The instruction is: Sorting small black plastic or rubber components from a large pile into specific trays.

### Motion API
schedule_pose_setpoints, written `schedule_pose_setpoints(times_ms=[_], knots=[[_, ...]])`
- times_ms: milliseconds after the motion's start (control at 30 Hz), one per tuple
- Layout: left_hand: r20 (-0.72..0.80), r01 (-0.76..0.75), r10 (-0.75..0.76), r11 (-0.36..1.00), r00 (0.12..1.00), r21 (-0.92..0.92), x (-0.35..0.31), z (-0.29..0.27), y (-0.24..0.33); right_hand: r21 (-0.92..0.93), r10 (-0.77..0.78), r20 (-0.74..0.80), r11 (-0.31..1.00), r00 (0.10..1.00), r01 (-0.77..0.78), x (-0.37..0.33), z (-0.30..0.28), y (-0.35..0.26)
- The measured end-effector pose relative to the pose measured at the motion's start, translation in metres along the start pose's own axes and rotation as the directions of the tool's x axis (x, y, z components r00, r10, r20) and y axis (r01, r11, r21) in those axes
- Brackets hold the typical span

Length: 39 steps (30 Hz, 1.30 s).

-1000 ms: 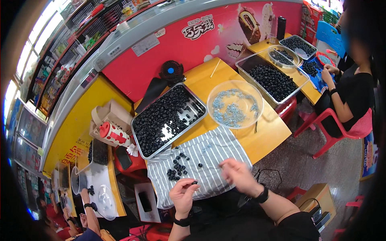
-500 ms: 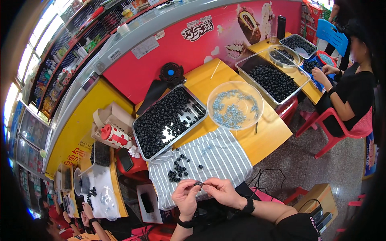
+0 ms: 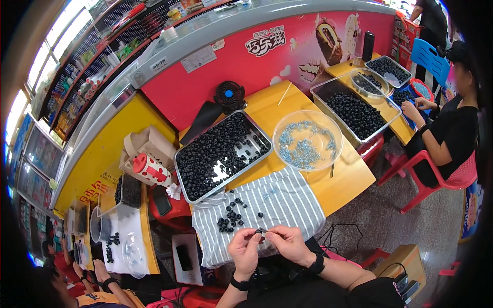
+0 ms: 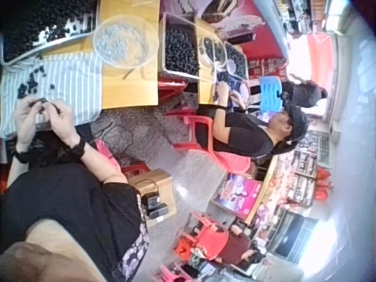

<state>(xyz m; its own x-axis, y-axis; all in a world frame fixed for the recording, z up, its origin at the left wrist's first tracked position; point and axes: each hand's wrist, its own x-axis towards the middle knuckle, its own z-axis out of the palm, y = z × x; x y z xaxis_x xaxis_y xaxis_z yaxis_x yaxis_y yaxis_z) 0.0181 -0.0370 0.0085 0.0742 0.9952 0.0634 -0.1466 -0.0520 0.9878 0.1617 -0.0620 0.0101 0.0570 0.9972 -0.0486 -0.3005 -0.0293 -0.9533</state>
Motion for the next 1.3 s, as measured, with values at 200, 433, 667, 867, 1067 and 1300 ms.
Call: schedule_pose_setpoints(times_ms=[200,433,667,867,1067,1300], knots=[[0.044,0.012,-0.007,0.992,0.999,-0.126,0.006,0.003,-0.005,-0.094,-0.048,-0.026,0.995,0.998,0.046,0.004,-0.001,0.0],[0.056,0.131,-0.124,0.983,0.991,-0.127,0.009,-0.001,-0.003,-0.108,-0.013,-0.053,0.994,0.999,0.007,0.003,0.004,-0.001],[0.118,0.36,-0.346,0.811,0.931,-0.462,0.009,-0.011,-0.011,-0.235,-0.191,-0.193,0.961,0.962,0.144,0.007,0.004,0.015],[0.061,0.298,-0.309,0.818,0.949,-0.492,0.006,-0.041,-0.022,-0.529,-0.29,-0.193,0.835,0.937,0.15,0.045,-0.051,-0.013],[0.174,0.353,-0.312,0.735,0.934,-0.578,0.017,-0.033,-0.012,-0.902,-0.281,0.065,0.395,0.958,0.177,0.043,-0.034,-0.008],[0.212,0.371,-0.314,0.633,0.925,-0.68,0.018,-0.044,-0.025,-0.953,-0.378,0.078,0.243,0.923,0.18,0.054,-0.058,-0.024]])
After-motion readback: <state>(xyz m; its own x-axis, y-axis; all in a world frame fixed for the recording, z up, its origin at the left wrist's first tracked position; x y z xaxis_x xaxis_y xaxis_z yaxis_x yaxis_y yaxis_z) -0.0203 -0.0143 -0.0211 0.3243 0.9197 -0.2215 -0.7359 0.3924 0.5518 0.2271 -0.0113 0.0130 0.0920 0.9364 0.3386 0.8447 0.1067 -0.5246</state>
